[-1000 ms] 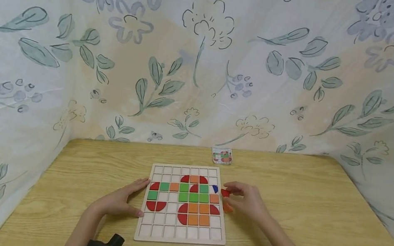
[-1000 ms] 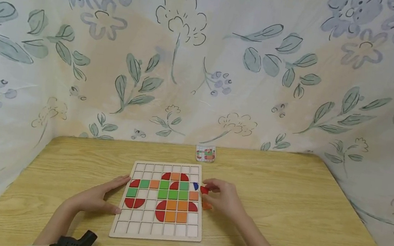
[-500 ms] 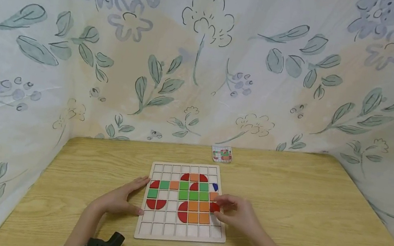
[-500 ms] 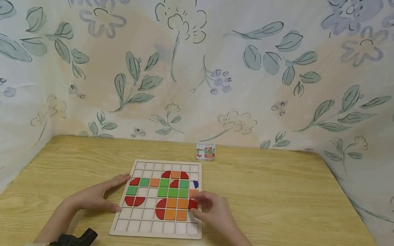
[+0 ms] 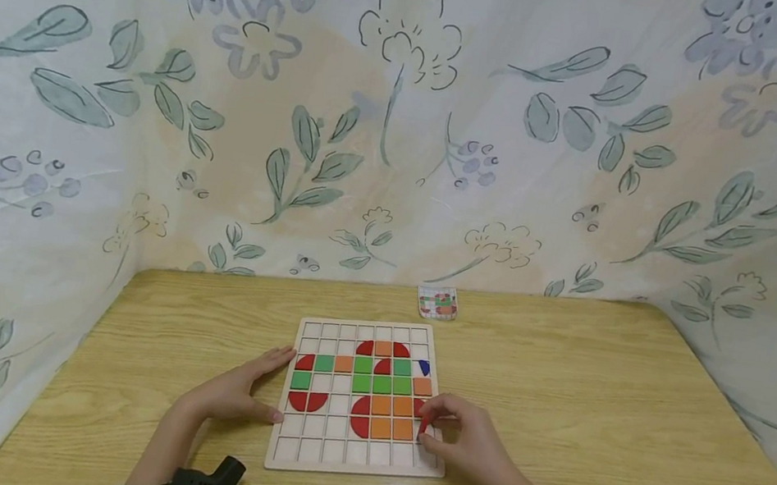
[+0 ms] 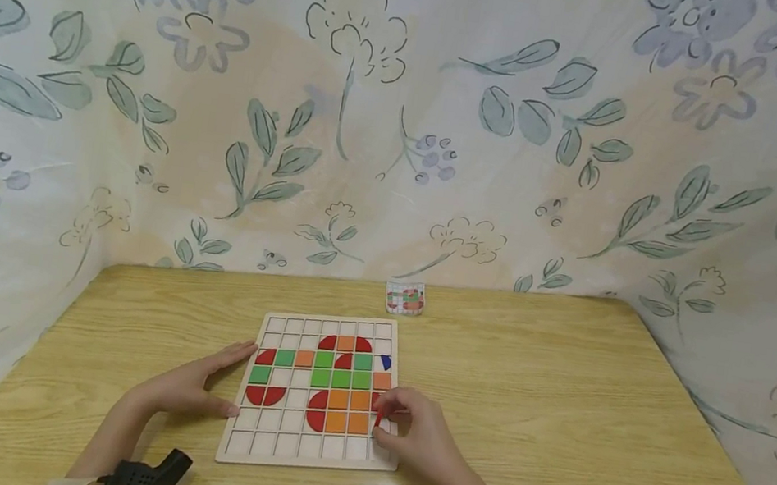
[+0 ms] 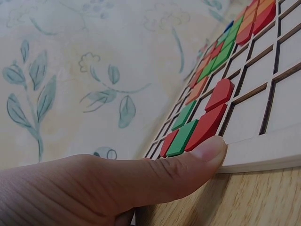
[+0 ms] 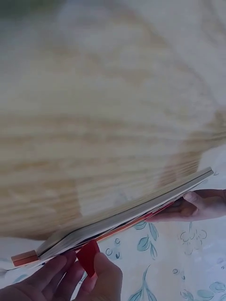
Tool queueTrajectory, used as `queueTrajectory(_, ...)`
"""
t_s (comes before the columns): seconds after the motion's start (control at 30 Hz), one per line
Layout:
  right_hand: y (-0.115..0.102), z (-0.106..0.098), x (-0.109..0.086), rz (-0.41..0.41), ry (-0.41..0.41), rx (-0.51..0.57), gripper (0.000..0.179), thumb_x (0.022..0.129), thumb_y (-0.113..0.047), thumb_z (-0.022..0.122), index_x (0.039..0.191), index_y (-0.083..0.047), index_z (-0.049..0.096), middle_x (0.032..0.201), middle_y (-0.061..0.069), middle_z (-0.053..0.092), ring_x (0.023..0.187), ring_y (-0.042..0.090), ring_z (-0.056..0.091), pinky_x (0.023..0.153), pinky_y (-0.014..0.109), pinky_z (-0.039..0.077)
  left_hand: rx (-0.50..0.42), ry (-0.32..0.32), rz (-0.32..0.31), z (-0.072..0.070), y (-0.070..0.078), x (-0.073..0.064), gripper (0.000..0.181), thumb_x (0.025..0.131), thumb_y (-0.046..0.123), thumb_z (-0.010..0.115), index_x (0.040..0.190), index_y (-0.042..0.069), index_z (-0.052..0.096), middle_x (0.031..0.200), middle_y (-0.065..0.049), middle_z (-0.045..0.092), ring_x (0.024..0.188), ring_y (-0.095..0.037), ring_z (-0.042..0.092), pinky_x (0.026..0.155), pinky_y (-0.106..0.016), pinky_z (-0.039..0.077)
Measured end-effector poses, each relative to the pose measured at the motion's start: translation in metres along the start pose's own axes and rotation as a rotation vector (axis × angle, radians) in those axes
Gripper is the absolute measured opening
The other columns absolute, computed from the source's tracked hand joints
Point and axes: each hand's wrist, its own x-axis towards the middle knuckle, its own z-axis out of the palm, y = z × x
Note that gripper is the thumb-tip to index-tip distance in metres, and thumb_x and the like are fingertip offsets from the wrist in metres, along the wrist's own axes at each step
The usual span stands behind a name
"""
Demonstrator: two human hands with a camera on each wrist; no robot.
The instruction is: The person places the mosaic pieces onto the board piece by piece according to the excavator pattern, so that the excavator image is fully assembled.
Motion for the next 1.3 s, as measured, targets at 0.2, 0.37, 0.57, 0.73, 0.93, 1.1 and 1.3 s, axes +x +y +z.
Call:
queueTrajectory(0.2,0.002,-0.005,-0.001,-0.06,-0.002,-0.145,0.024,0.077,-0.006,0.072,0.098,-0.012,0.062,0.094,-0.005,0.066,0.084,0.008,0.061,0.079,0.027,0.052,-0.011,0.001,0.0,-0.003,0.001,0.0,0.094,0.071,0.029,0.079,0.146,0.006,0.026,0.152,-0.018,0.017,0.139,-0.041,0.007,0.107,-0.061,0.013)
queueTrajectory(0.37,0.004,-0.01,-0.003,-0.131,-0.018,-0.234,0.022,0.077,-0.006,0.071,0.096,-0.014,0.064,0.091,-0.009,0.066,0.087,0.008,0.061,0.081,0.029,0.051,-0.012,-0.001,0.0,-0.003,0.001,0.0,0.094,0.07,0.029,0.079,0.146,0.007,0.027,0.152,-0.018,0.017,0.139,-0.041,0.007,0.108,-0.06,0.012)
queueTrajectory(0.57,0.006,-0.015,-0.001,-0.206,-0.064,-0.342,0.02,0.08,-0.007,0.069,0.098,-0.014,0.067,0.097,-0.007,0.067,0.09,0.009,0.06,0.081,0.031,0.051,-0.002,-0.001,0.005,-0.005,0.0,0.001,0.095,0.07,0.031,0.079,0.146,0.007,0.027,0.152,-0.018,0.017,0.139,-0.041,0.007,0.107,-0.061,0.013)
queueTrajectory(0.73,0.005,-0.017,0.003,-0.228,-0.118,-0.419,0.017,0.082,-0.011,0.068,0.098,-0.015,0.071,0.099,-0.009,0.066,0.093,0.008,0.059,0.082,0.03,0.051,-0.005,-0.005,0.004,-0.006,0.0,0.002,0.095,0.071,0.031,0.079,0.146,0.007,0.026,0.152,-0.018,0.017,0.139,-0.042,0.007,0.107,-0.061,0.012)
queueTrajectory(0.93,0.006,-0.016,0.004,-0.265,-0.139,-0.453,0.015,0.082,-0.012,0.069,0.097,-0.014,0.073,0.099,-0.009,0.066,0.095,0.009,0.058,0.083,0.029,0.051,-0.015,-0.015,-0.015,-0.005,-0.002,0.003,0.095,0.07,0.033,0.079,0.146,0.009,0.026,0.153,-0.016,0.017,0.14,-0.039,0.007,0.107,-0.061,0.013)
queueTrajectory(1.1,0.003,-0.016,0.006,-0.282,-0.144,-0.475,0.017,0.082,-0.009,0.068,0.098,-0.013,0.073,0.1,-0.008,0.067,0.098,0.012,0.059,0.09,0.039,0.049,-0.02,-0.014,-0.014,-0.006,-0.003,0.004,0.096,0.07,0.033,0.079,0.146,0.009,0.026,0.153,-0.015,0.017,0.14,-0.039,0.007,0.107,-0.061,0.013)
queueTrajectory(1.3,0.001,-0.015,0.008,-0.329,-0.159,-0.472,0.017,0.082,-0.007,0.067,0.098,-0.009,0.073,0.1,-0.002,0.067,0.095,0.013,0.062,0.085,0.032,0.051,-0.021,-0.017,-0.018,-0.007,-0.003,0.005,0.095,0.071,0.033,0.078,0.146,0.01,0.026,0.153,-0.015,0.016,0.14,-0.039,0.007,0.107,-0.061,0.013)
